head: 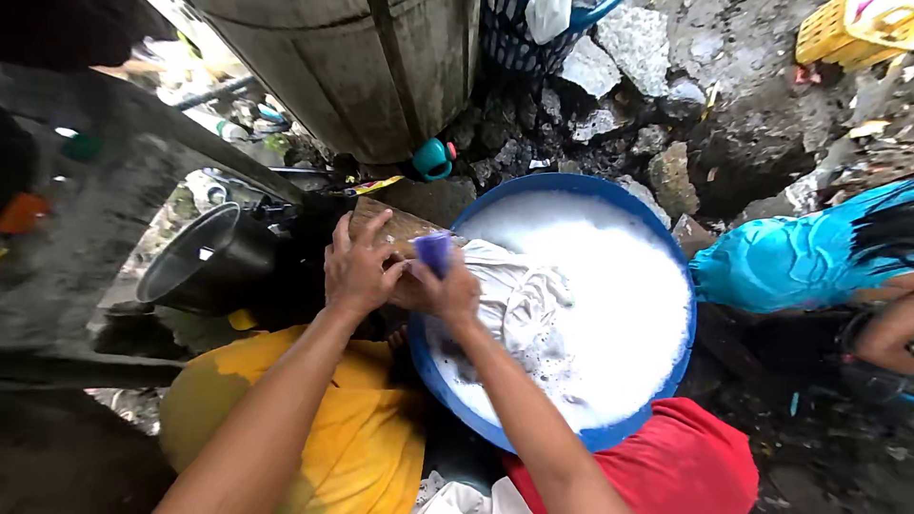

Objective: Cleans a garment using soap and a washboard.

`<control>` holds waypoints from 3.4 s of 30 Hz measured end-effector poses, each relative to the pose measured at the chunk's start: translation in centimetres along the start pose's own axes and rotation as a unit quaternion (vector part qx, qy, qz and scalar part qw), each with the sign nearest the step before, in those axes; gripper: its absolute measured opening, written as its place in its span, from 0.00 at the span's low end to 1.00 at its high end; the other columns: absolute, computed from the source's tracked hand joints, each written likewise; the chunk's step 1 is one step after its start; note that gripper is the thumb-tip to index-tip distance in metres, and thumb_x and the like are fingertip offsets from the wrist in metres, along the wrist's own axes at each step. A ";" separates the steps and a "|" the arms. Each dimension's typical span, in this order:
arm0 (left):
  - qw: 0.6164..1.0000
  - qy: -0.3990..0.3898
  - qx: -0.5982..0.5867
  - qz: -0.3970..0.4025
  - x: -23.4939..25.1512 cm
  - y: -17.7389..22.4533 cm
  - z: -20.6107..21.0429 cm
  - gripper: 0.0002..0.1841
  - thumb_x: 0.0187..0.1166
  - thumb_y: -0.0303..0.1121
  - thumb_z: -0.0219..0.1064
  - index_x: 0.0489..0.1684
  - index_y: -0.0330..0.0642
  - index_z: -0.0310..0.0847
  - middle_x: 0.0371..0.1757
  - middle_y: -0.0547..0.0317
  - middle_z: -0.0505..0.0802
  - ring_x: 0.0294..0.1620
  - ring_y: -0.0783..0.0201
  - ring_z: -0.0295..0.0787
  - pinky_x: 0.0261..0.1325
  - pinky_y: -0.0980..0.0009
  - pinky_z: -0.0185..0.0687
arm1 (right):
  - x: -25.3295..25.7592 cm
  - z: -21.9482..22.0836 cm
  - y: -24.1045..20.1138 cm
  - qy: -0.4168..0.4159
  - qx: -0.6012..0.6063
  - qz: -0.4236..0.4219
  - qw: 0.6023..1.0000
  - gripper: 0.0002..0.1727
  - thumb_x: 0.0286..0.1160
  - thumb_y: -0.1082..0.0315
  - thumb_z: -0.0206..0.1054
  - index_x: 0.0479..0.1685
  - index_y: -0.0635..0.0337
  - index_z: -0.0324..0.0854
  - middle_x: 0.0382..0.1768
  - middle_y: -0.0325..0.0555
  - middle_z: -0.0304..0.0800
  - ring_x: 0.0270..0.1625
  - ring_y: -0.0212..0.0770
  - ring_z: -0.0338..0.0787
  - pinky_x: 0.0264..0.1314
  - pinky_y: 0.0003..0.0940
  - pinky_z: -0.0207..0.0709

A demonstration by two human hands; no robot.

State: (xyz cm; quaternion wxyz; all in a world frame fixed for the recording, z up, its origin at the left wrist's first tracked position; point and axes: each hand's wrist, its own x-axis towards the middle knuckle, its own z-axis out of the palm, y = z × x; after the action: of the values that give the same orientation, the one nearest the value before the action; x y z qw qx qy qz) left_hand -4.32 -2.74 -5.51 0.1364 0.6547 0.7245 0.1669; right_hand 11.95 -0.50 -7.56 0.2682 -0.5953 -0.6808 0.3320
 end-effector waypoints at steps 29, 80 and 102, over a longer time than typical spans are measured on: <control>1.000 0.005 0.011 0.006 0.1 0.1 -0.1 0.10 0.77 0.39 0.73 0.43 0.42 0.95 0.91 0.56 0.68 0.91 0.29 0.51 0.71 0.23 0.61 | -7.8 -5.5 15.1 -0.481 -0.092 0.035 0.871 0.19 0.77 0.67 0.72 0.59 0.74 0.84 0.57 0.73 0.87 0.66 0.69 0.85 0.73 0.68 0.71; 0.997 0.036 0.053 0.029 0.2 0.1 0.4 0.12 0.73 0.41 0.74 0.40 0.42 0.95 0.87 0.39 0.73 0.86 0.24 0.59 0.73 0.28 0.64 | -3.6 0.1 1.5 -0.041 0.057 0.079 0.994 0.32 0.78 0.53 0.70 0.81 0.54 0.76 0.57 0.58 0.94 0.57 0.58 0.95 0.59 0.59 0.85; 0.998 0.037 0.043 0.031 0.4 -0.1 0.7 0.13 0.72 0.43 0.74 0.38 0.41 0.93 0.89 0.43 0.70 0.88 0.22 0.54 0.73 0.24 0.59 | -1.8 -7.5 15.0 0.142 0.084 0.346 0.923 0.41 0.77 0.57 0.74 0.86 0.64 0.62 0.61 0.72 0.89 0.64 0.72 0.89 0.66 0.72 0.77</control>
State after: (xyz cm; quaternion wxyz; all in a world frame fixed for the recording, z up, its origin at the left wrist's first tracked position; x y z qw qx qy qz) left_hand -4.22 -2.28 -6.16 0.0764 0.6752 0.7151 0.1641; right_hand 27.45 -0.21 -14.32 0.2798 -0.8102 -0.3562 0.3721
